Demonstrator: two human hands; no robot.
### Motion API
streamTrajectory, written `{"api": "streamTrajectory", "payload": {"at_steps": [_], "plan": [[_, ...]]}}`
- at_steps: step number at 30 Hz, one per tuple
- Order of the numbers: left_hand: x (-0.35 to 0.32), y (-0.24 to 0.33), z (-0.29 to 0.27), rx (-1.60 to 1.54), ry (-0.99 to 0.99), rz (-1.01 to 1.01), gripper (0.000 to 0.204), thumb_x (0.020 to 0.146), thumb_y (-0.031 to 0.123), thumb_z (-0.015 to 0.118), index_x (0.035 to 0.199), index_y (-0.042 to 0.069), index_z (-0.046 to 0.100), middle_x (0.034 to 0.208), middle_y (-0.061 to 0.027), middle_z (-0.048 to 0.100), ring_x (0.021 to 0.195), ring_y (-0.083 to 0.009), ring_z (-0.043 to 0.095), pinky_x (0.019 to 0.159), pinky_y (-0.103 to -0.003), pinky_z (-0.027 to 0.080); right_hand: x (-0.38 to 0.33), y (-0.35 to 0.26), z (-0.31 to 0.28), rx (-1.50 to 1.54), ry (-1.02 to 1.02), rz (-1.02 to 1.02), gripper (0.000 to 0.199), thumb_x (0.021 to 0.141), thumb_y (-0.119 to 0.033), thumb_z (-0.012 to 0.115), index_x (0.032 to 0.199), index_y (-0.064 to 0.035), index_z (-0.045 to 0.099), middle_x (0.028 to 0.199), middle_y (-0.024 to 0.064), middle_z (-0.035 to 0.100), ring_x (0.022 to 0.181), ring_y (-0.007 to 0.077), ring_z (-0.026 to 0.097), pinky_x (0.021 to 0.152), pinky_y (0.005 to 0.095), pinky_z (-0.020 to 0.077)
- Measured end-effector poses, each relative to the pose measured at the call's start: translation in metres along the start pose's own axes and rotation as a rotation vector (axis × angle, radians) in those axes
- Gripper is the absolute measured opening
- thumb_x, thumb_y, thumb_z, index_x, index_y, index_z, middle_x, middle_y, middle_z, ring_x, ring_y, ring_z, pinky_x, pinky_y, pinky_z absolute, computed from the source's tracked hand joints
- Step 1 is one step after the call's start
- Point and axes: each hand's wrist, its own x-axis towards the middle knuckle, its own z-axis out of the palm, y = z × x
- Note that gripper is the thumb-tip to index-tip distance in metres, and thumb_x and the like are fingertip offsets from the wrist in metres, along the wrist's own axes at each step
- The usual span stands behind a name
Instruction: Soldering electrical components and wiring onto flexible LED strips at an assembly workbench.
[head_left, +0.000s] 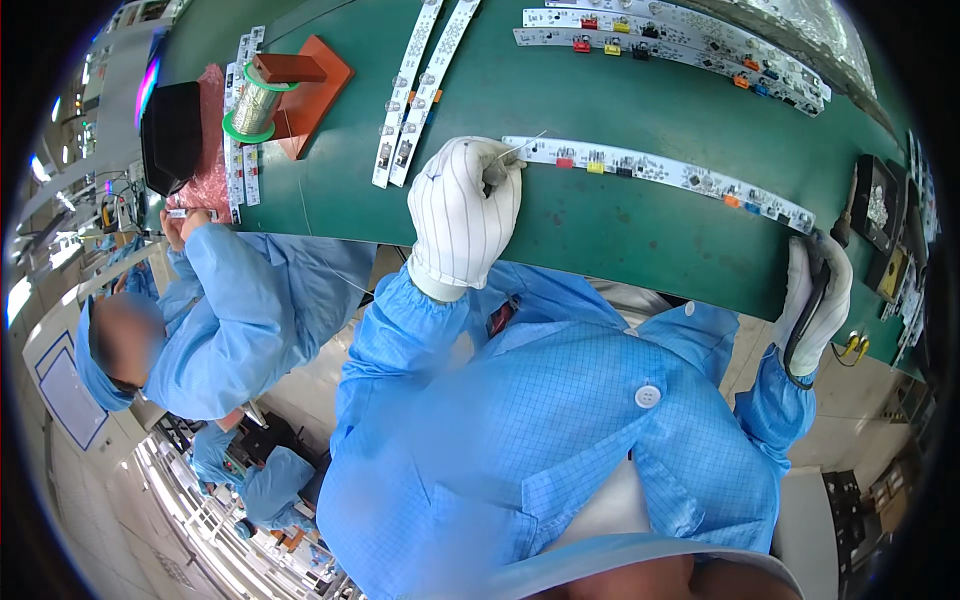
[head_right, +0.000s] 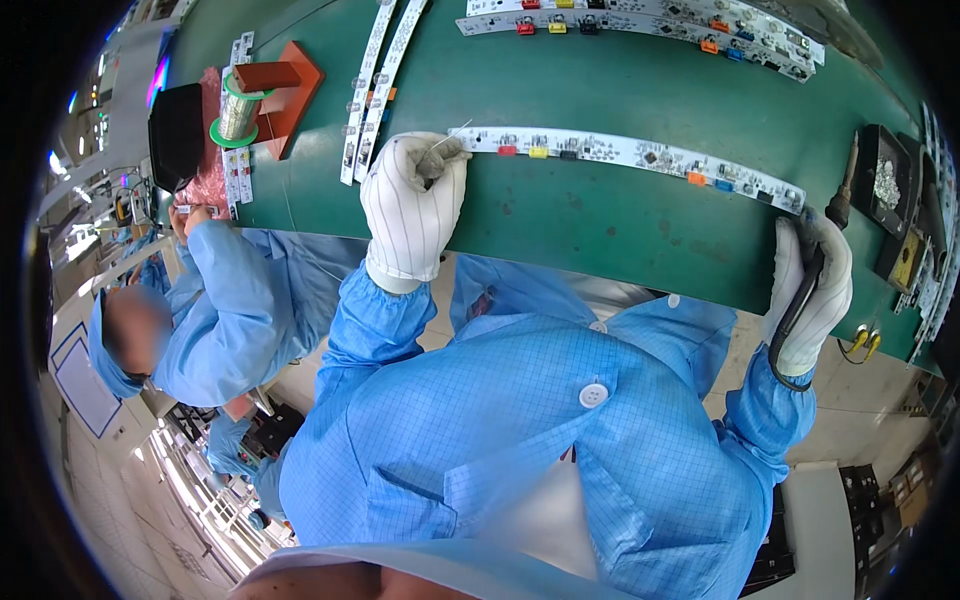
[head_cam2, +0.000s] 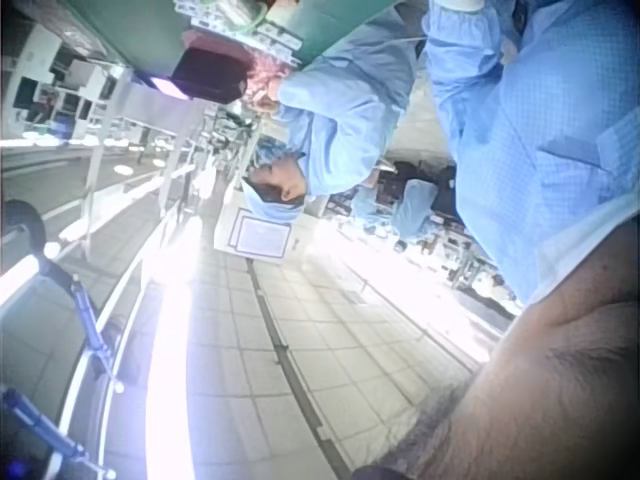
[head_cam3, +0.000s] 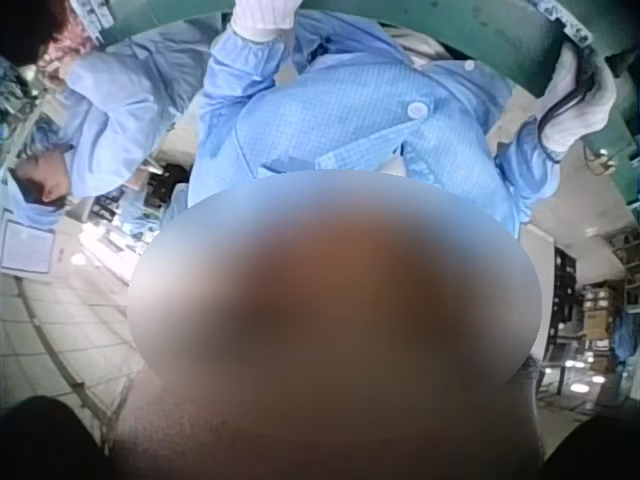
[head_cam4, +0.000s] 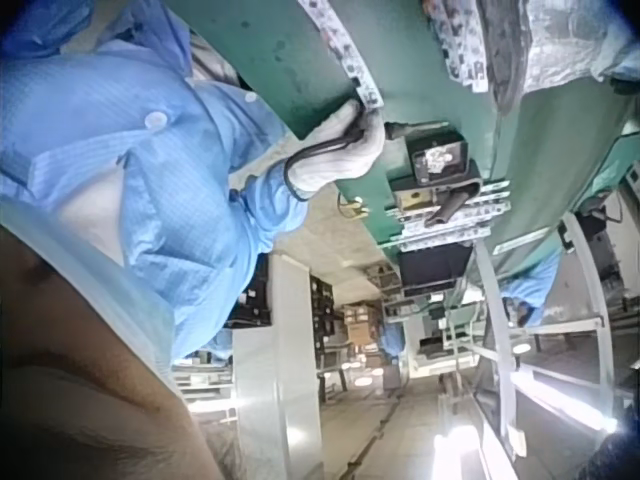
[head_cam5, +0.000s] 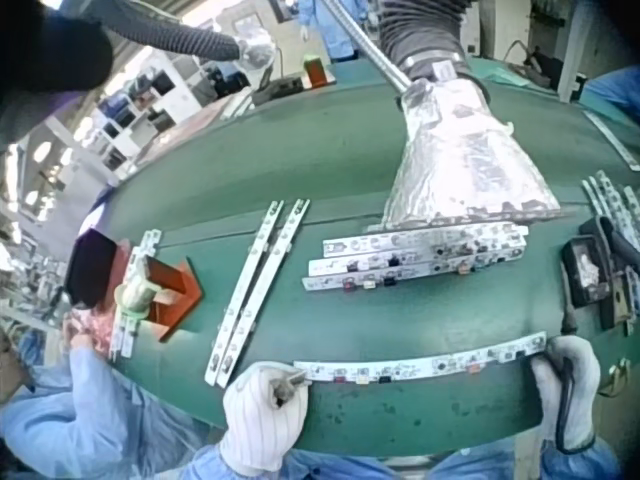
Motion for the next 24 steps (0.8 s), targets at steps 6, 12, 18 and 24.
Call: {"api": "streamTrajectory", "payload": {"at_steps": [6,12,18,24], "plan": [[-0.005,0.0,-0.006,-0.076,-0.005,-0.043,0.025,0.074,0.004,0.076,0.078,0.005,0.052,0.076,-0.0076,0.062,0.058,-0.0225,0.055,0.052,-0.033,0.045,0.002,0.001,0.006,0.093,0.079,0.015,0.029,0.088,0.003,0.067,0.116,-0.0009,0.056,0.108,0.0162,0.068,0.103,0.0215,0.067,0.089,0.0312,0.0538],[0.011,0.006,-0.004,0.05,0.056,-0.102,0.03,0.077,0.015,0.079,0.079,0.006,0.051,0.072,-0.0058,0.062,0.054,-0.0207,0.056,0.05,-0.032,0.046,0.01,-0.004,0.01,-0.031,0.051,-0.109,0.029,0.088,0.002,0.068,0.114,-0.0006,0.057,0.108,0.0167,0.068,0.102,0.0219,0.067,0.088,0.0306,0.0545],[0.038,-0.002,0.005,0.12,-0.003,-0.186,0.031,0.078,0.026,0.078,0.079,0.006,0.055,0.068,-0.0055,0.061,0.054,-0.0247,0.058,0.052,-0.035,0.047,0.027,-0.016,0.016,-0.221,0.003,-0.197,0.028,0.088,0.0,0.069,0.114,0.0002,0.06,0.105,0.0161,0.069,0.099,0.022,0.068,0.086,0.0307,0.0546],[0.027,0.015,-0.017,-0.117,0.051,-0.268,0.019,0.084,0.016,0.07,0.084,0.0,0.058,0.075,-0.0092,0.057,0.062,-0.0202,0.056,0.057,-0.033,0.047,0.025,-0.025,0.011,-0.092,-0.023,-0.154,0.027,0.087,0.002,0.068,0.113,0.0011,0.062,0.105,0.0158,0.07,0.097,0.0211,0.069,0.085,0.0295,0.0539]]}}
